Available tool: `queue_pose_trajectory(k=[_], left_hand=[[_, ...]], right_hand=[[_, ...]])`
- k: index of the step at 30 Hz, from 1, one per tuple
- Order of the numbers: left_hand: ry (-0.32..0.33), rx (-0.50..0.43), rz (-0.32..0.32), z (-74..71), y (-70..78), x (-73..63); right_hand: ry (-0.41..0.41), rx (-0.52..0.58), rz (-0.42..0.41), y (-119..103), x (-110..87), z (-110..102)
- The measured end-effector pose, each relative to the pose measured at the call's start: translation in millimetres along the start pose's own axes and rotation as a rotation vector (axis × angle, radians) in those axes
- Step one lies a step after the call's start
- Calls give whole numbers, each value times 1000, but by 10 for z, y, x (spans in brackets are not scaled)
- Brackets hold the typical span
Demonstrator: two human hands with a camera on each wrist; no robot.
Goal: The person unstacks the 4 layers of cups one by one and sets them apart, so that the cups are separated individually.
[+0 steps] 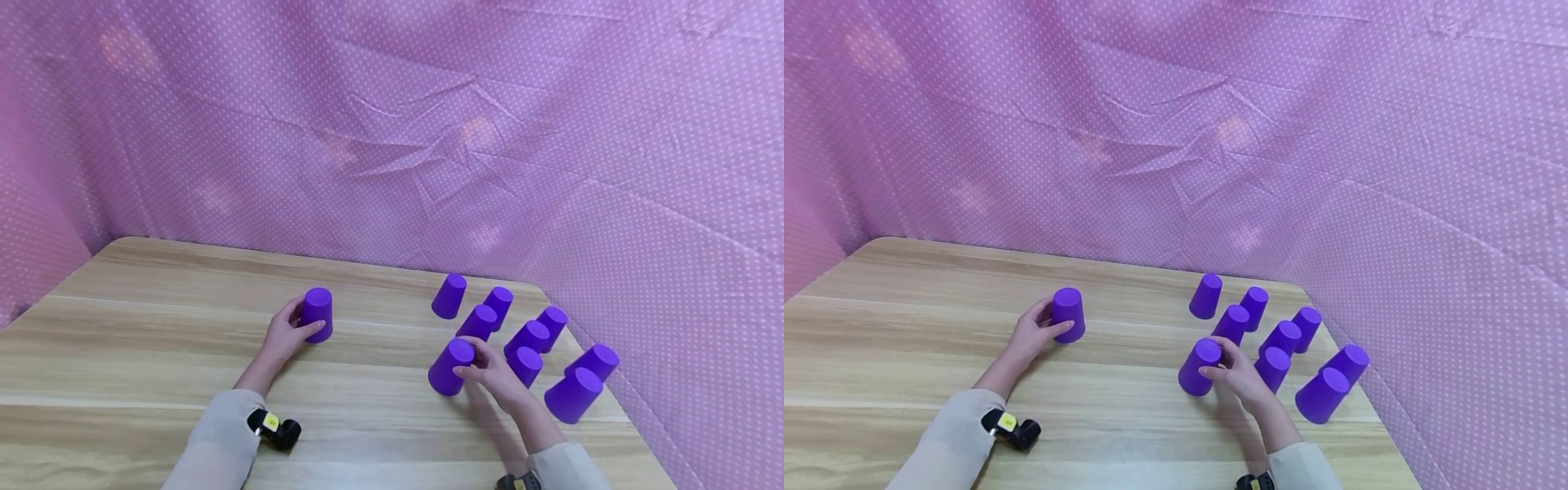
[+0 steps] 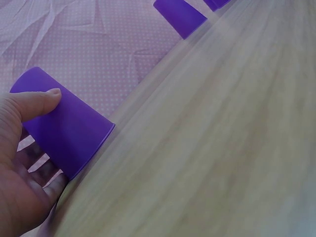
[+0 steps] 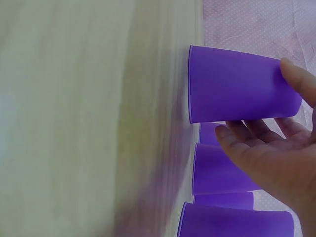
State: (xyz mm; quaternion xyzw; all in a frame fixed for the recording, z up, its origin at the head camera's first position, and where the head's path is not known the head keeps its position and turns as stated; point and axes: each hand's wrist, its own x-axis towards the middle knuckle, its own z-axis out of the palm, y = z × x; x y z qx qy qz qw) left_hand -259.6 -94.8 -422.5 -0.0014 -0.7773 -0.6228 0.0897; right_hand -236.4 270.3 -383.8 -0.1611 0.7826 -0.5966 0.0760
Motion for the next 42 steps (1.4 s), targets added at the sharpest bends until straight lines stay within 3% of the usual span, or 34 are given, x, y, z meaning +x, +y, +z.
queue_pose_trajectory(k=[23,33,42], left_hand=[[11,3,8,12,16,34],[-4,16,0,20,52,63],[-43,-22,38,163,136,161]], right_hand=[[9,32,29,126,34,-30],[10,1,-58,145,29,-13],[7,19,36,112,43,-13]])
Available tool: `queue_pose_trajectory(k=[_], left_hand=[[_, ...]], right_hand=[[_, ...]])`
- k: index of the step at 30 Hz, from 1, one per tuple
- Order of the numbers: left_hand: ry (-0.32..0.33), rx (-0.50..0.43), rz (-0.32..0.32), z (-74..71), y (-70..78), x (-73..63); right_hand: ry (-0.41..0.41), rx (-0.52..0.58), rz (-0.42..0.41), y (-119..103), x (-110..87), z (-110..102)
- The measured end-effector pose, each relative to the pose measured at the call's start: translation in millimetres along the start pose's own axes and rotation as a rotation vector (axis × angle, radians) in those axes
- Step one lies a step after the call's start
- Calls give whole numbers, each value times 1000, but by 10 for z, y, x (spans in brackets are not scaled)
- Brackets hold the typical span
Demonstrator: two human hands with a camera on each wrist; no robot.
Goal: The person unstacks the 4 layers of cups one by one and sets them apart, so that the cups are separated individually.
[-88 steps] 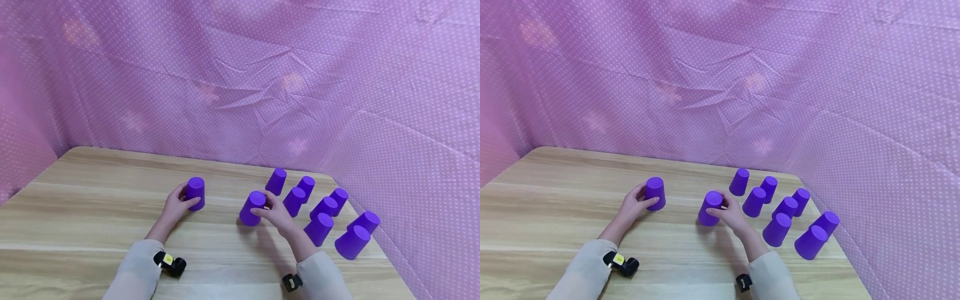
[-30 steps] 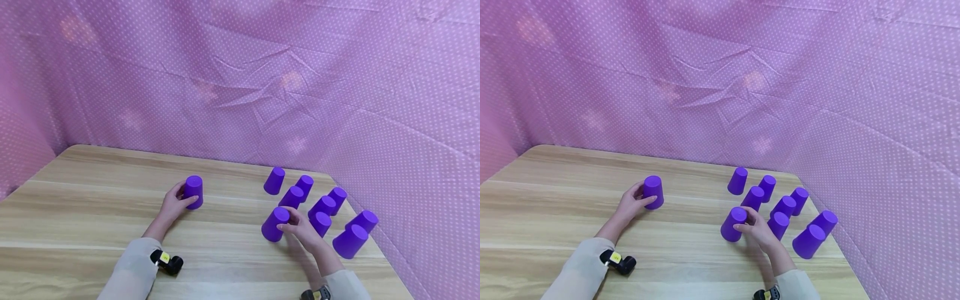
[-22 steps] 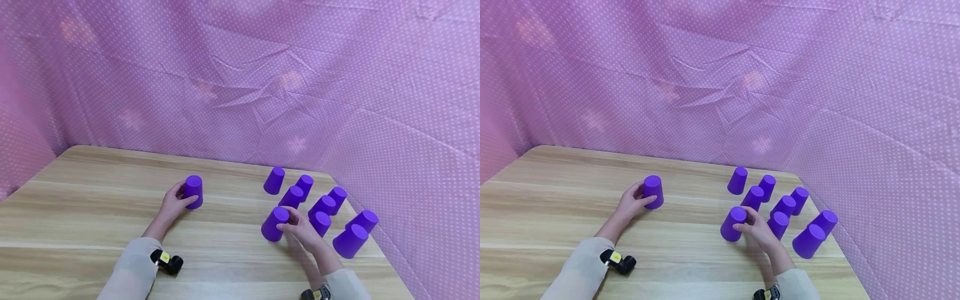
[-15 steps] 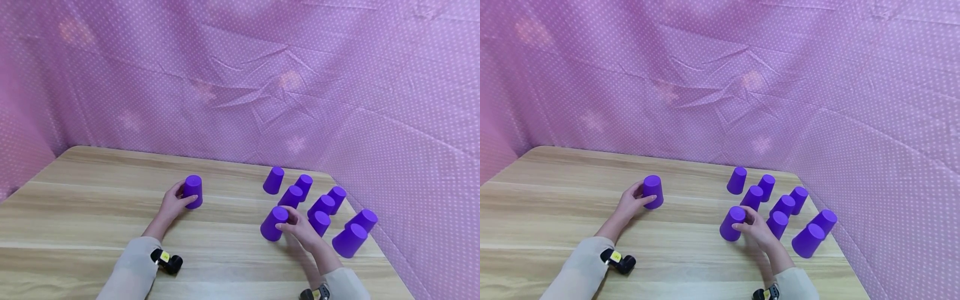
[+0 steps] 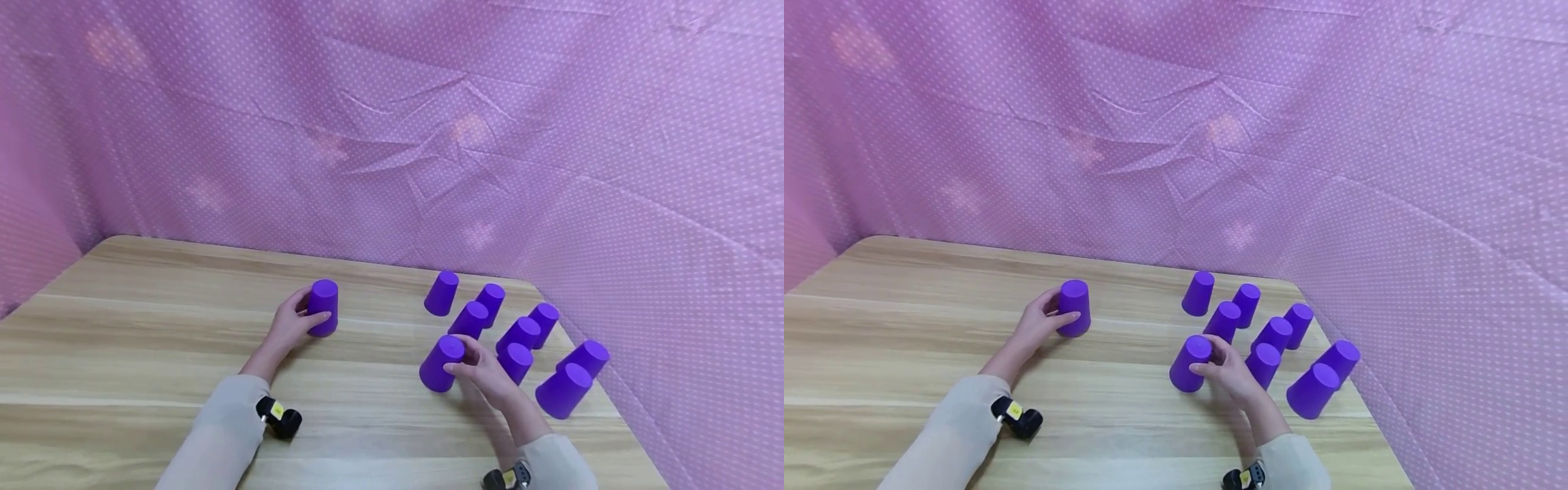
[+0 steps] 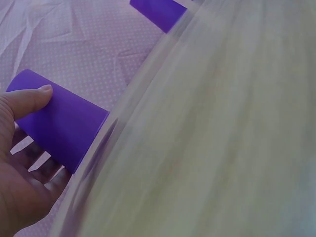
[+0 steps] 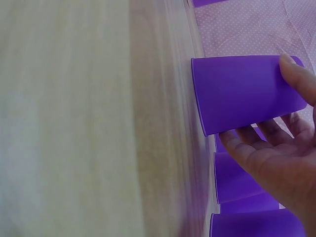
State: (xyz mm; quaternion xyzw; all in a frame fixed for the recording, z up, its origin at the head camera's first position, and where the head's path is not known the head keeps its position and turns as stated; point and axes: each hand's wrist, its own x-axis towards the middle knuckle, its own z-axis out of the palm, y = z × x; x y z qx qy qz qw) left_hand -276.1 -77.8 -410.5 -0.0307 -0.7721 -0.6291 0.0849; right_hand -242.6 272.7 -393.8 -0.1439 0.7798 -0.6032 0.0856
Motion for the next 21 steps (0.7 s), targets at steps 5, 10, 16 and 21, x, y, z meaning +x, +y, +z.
queue_pose_trajectory(k=[5,10,16,21], left_hand=[[-19,-26,12,138,67,52],[-45,-32,-2,313,124,122],[-64,-32,14,537,198,195],[-72,-55,15,730,222,231]], right_hand=[[2,-10,11,-13,-1,-1],[10,-5,10,-15,2,-8],[4,15,-2,11,11,-16],[10,39,0,20,4,-15]])
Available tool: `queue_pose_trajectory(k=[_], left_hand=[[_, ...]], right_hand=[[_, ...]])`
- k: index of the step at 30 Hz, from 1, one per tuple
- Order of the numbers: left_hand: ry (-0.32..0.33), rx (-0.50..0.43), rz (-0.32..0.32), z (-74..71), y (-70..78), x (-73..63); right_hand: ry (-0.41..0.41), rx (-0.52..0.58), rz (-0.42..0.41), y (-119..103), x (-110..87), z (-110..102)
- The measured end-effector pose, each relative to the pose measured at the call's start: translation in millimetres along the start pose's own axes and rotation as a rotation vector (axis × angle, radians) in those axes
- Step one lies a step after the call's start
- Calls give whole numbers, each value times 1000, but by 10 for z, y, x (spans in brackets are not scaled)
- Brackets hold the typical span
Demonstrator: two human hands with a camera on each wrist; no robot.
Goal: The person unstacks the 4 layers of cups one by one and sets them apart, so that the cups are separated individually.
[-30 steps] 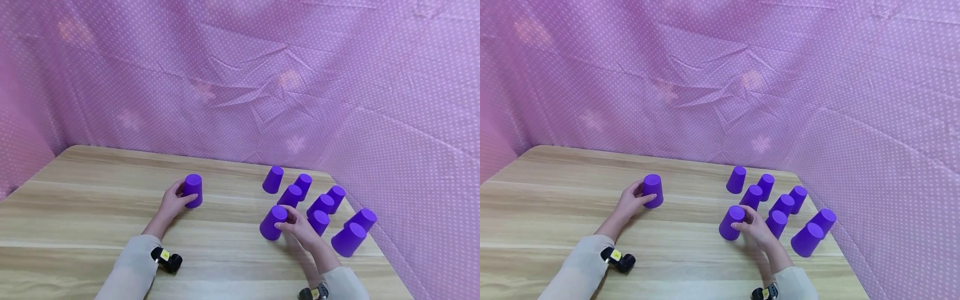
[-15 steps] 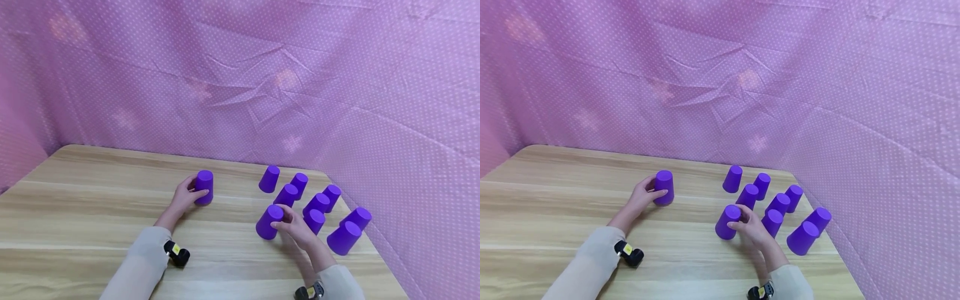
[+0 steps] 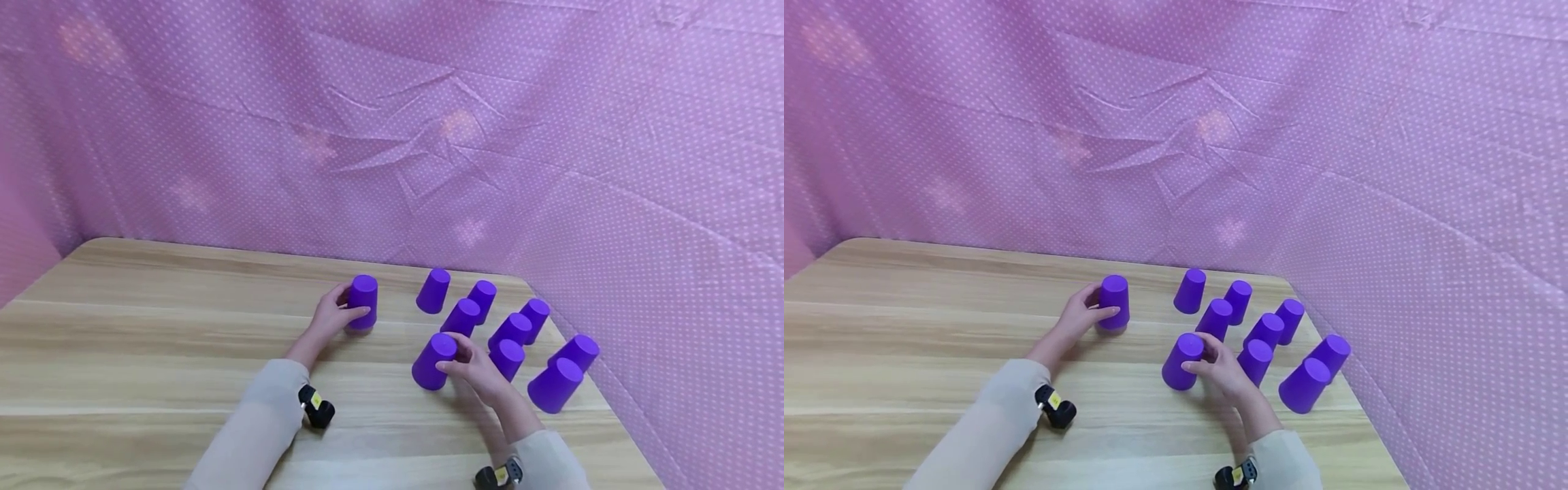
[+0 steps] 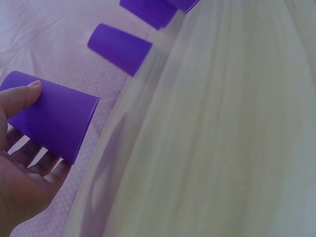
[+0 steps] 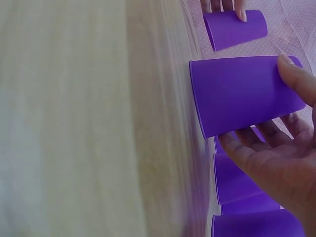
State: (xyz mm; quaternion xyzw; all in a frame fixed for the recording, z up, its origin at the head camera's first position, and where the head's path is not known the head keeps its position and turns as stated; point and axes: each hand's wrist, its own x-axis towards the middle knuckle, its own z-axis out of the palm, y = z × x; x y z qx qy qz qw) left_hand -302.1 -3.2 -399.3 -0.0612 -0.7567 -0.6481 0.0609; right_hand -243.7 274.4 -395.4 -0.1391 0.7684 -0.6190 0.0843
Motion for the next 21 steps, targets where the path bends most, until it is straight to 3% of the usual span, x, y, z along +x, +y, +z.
queue_pose_trajectory(k=[11,21], left_hand=[[-5,-21,29,345,52,55],[-9,7,78,572,-3,76]], right_hand=[[7,-3,6,11,6,-14],[-3,-1,0,-14,-12,6]])
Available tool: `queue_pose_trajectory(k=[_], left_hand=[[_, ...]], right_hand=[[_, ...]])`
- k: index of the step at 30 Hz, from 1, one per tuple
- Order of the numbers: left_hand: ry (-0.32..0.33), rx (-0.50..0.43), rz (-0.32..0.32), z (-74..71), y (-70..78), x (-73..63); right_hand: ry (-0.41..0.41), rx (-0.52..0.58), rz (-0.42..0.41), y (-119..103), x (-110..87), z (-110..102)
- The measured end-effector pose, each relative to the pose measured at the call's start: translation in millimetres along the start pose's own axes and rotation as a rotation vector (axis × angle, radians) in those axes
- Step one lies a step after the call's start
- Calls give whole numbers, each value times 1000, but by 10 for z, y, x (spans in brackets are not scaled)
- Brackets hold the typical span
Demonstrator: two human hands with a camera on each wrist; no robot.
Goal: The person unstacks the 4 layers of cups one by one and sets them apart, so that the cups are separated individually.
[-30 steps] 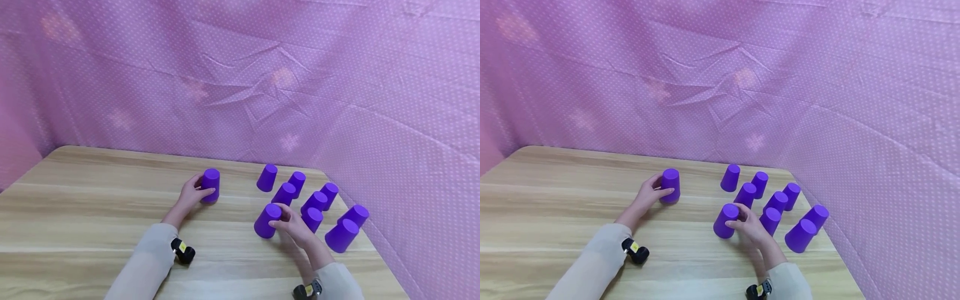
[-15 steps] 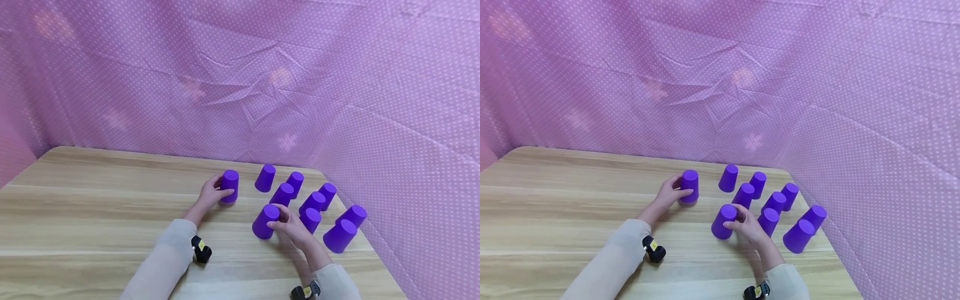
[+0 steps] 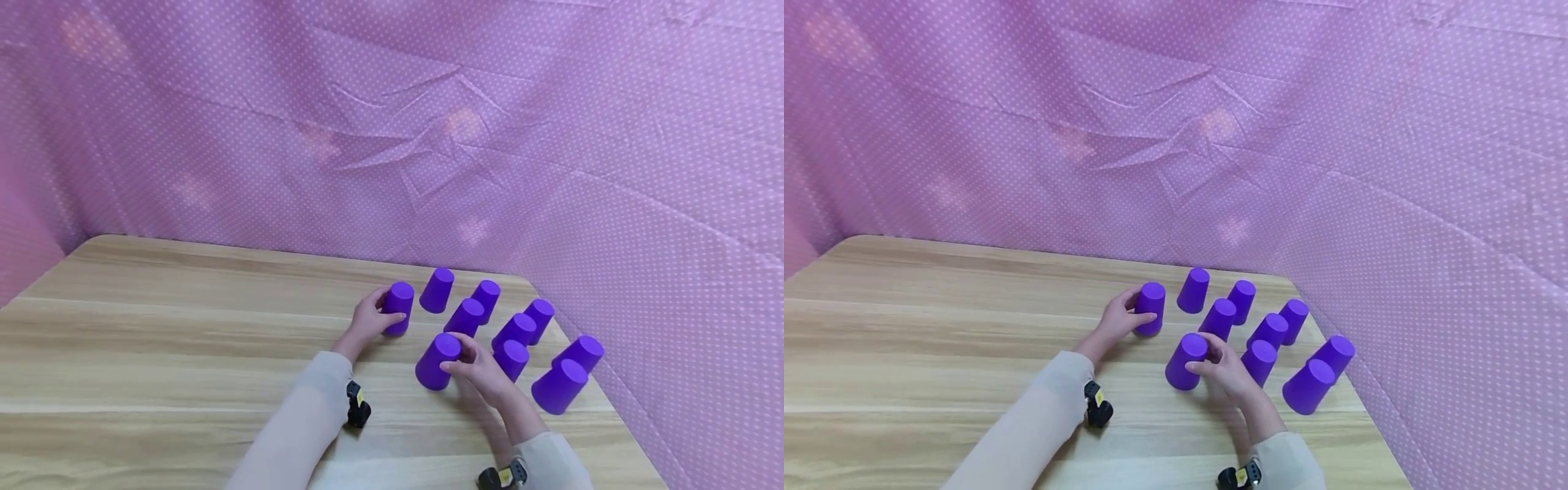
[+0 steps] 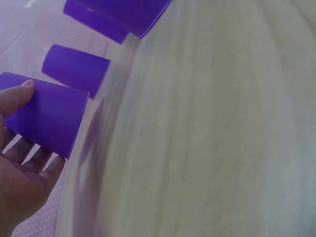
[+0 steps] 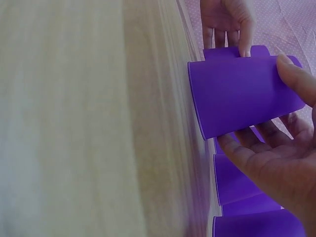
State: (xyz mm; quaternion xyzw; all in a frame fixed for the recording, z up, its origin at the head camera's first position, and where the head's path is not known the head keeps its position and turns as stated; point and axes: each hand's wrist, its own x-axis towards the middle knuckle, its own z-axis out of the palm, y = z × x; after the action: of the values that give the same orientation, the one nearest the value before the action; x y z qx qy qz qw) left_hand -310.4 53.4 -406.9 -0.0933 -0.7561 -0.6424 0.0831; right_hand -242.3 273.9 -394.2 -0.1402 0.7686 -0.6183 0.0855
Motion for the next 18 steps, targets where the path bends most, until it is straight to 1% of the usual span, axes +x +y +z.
queue_pose_trajectory(k=[3,6,9,13,16,18], left_hand=[[-9,-13,4,72,-4,-15],[-8,-16,-10,115,7,-45],[1,10,-31,159,22,-72],[5,56,-37,240,12,-93],[12,78,-21,298,6,-106],[17,82,-23,319,9,-112]], right_hand=[[-8,5,-13,-3,-5,-10],[-10,8,-19,-2,3,-7],[-9,4,-11,-7,10,-3],[-4,4,3,-15,3,0],[-3,5,5,-17,-4,-2],[-5,10,7,-28,-6,4]])
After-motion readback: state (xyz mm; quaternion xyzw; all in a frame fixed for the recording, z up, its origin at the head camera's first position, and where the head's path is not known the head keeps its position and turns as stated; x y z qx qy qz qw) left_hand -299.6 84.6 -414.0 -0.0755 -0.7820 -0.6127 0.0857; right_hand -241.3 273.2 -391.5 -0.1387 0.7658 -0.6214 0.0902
